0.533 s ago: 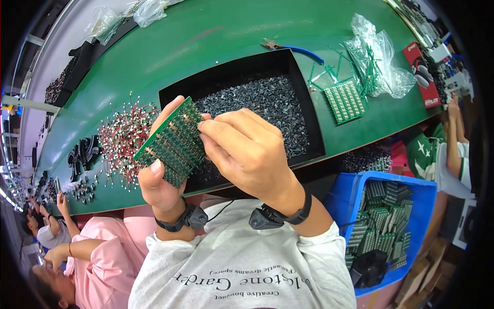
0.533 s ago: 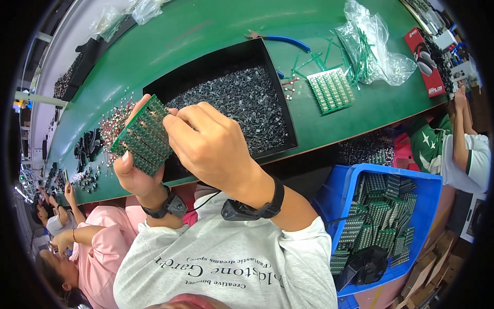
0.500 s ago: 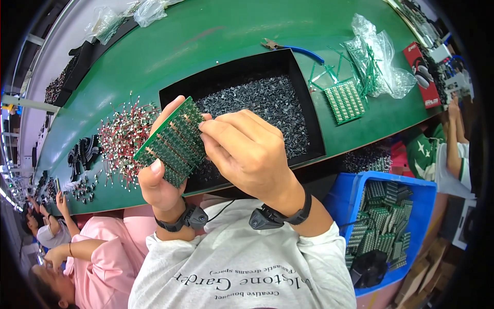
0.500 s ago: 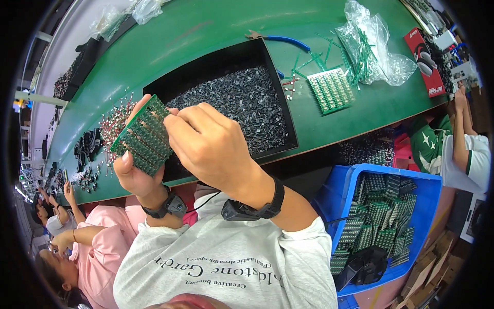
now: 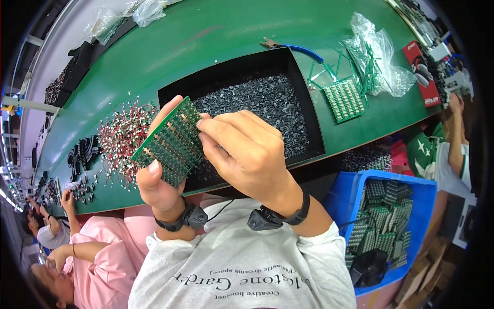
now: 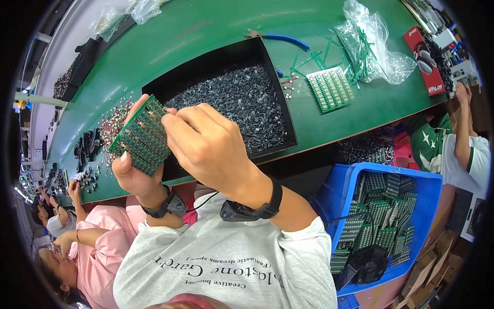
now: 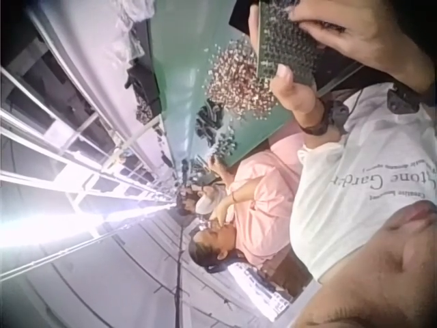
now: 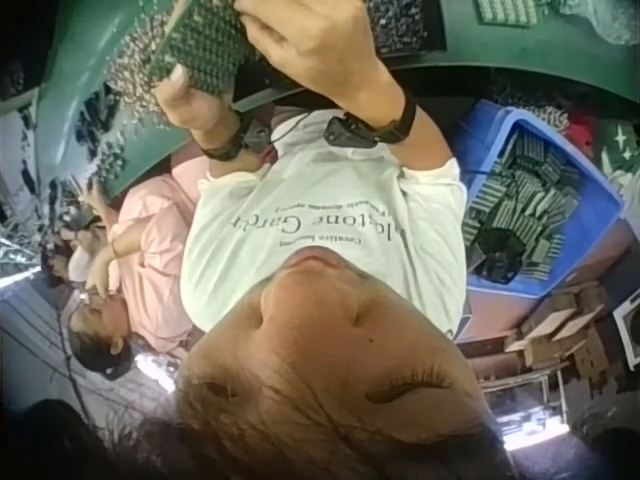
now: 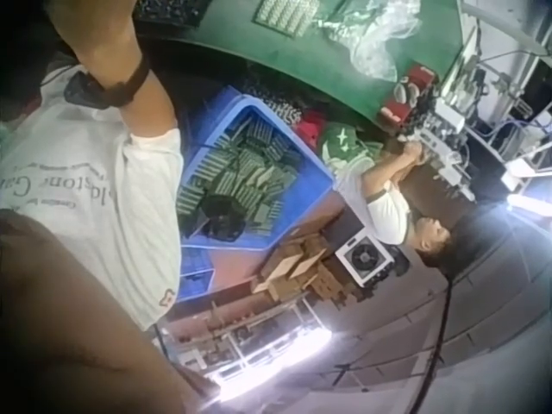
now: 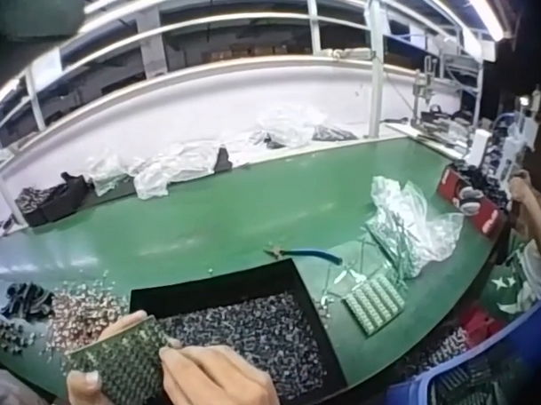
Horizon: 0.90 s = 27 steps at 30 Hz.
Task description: Inserting small electronic components into a printed circuit board manually on a factory assembly line.
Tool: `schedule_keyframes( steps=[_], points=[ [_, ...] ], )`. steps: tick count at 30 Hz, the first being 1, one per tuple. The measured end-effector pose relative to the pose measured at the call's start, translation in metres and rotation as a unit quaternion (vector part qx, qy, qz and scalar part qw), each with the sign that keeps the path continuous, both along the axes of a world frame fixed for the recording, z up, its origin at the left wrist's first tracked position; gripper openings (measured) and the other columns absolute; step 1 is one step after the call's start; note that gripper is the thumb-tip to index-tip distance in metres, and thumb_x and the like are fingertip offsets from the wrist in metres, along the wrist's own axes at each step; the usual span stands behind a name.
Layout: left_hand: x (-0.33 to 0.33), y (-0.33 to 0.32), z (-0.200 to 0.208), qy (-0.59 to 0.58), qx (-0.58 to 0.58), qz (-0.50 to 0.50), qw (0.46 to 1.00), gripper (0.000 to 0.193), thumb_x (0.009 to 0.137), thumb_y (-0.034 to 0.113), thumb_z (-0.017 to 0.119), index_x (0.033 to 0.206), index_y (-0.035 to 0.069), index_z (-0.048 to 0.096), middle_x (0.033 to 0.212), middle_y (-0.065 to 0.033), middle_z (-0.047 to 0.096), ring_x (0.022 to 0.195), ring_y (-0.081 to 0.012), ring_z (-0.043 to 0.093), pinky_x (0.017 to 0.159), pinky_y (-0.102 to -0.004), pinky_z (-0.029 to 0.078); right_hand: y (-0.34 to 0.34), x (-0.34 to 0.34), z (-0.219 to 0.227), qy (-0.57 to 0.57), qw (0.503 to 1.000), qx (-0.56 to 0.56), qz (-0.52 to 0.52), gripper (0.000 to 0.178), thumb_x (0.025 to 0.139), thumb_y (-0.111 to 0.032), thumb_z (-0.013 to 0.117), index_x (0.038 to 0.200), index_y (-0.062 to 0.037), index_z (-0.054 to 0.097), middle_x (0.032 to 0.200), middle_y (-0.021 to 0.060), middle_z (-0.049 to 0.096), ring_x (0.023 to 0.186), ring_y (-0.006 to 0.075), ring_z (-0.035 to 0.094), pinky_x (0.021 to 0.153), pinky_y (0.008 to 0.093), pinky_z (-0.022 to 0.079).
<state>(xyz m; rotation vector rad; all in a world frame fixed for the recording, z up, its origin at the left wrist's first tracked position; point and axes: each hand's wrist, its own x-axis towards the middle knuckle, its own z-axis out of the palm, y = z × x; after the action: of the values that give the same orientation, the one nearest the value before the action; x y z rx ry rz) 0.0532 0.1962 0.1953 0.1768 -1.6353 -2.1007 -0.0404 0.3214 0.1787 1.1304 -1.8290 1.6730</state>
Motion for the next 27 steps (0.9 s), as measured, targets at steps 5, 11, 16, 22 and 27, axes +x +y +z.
schedule_keyframes(
  steps=[5,11,16,22,27],
  points=[
    [-0.0003,0.0001,0.0035,-0.004,0.020,-0.017,1.000,0.102,0.075,0.048,0.062,0.151,-0.012,0.031,0.132,-0.0312,0.059,0.121,-0.0364,0.062,0.105,-0.0423,0.050,0.0004,-0.0007,-0.0034,0.040,0.999,0.001,-0.005,0.027,0.068,0.006,0.080,0.093,-0.0014,0.072,0.084,0.0088,0.068,0.070,0.0253,0.067,0.060,0.0331,0.054],
    [0.0011,-0.0009,0.0023,-0.017,0.020,-0.017,0.999,0.103,0.074,0.049,0.061,0.152,-0.011,0.030,0.131,-0.0312,0.059,0.118,-0.0345,0.064,0.094,-0.0380,0.056,0.0047,-0.0024,-0.0030,0.051,0.998,0.021,0.009,0.029,0.067,0.004,0.081,0.094,-0.0014,0.072,0.085,0.0084,0.068,0.073,0.0246,0.068,0.061,0.0328,0.055],
    [0.0018,-0.0042,0.0041,-0.026,0.024,-0.033,0.999,0.104,0.074,0.050,0.061,0.153,-0.010,0.030,0.132,-0.0306,0.058,0.115,-0.0329,0.065,0.092,-0.0373,0.057,0.0089,-0.0028,-0.0012,0.051,0.998,0.021,0.018,0.027,0.068,0.004,0.081,0.093,-0.0015,0.072,0.085,0.0081,0.068,0.073,0.0244,0.068,0.061,0.0326,0.055],
    [0.0021,-0.0018,0.0058,-0.046,0.011,-0.035,0.998,0.104,0.072,0.050,0.061,0.152,-0.010,0.032,0.132,-0.0287,0.059,0.113,-0.0314,0.066,0.091,-0.0369,0.057,0.0081,-0.0048,-0.0029,0.056,0.998,0.028,0.013,0.024,0.068,0.004,0.080,0.090,-0.0017,0.071,0.084,0.0079,0.067,0.072,0.0243,0.068,0.061,0.0325,0.055],
    [0.0028,0.0013,0.0071,-0.066,0.003,-0.036,0.997,0.104,0.071,0.049,0.061,0.151,-0.010,0.034,0.135,-0.0267,0.058,0.117,-0.0302,0.064,0.097,-0.0373,0.053,0.0084,-0.0060,-0.0028,0.053,0.998,0.025,0.019,0.023,0.068,0.005,0.079,0.088,-0.0025,0.071,0.083,0.0080,0.067,0.071,0.0241,0.068,0.060,0.0326,0.055]
  ],
)
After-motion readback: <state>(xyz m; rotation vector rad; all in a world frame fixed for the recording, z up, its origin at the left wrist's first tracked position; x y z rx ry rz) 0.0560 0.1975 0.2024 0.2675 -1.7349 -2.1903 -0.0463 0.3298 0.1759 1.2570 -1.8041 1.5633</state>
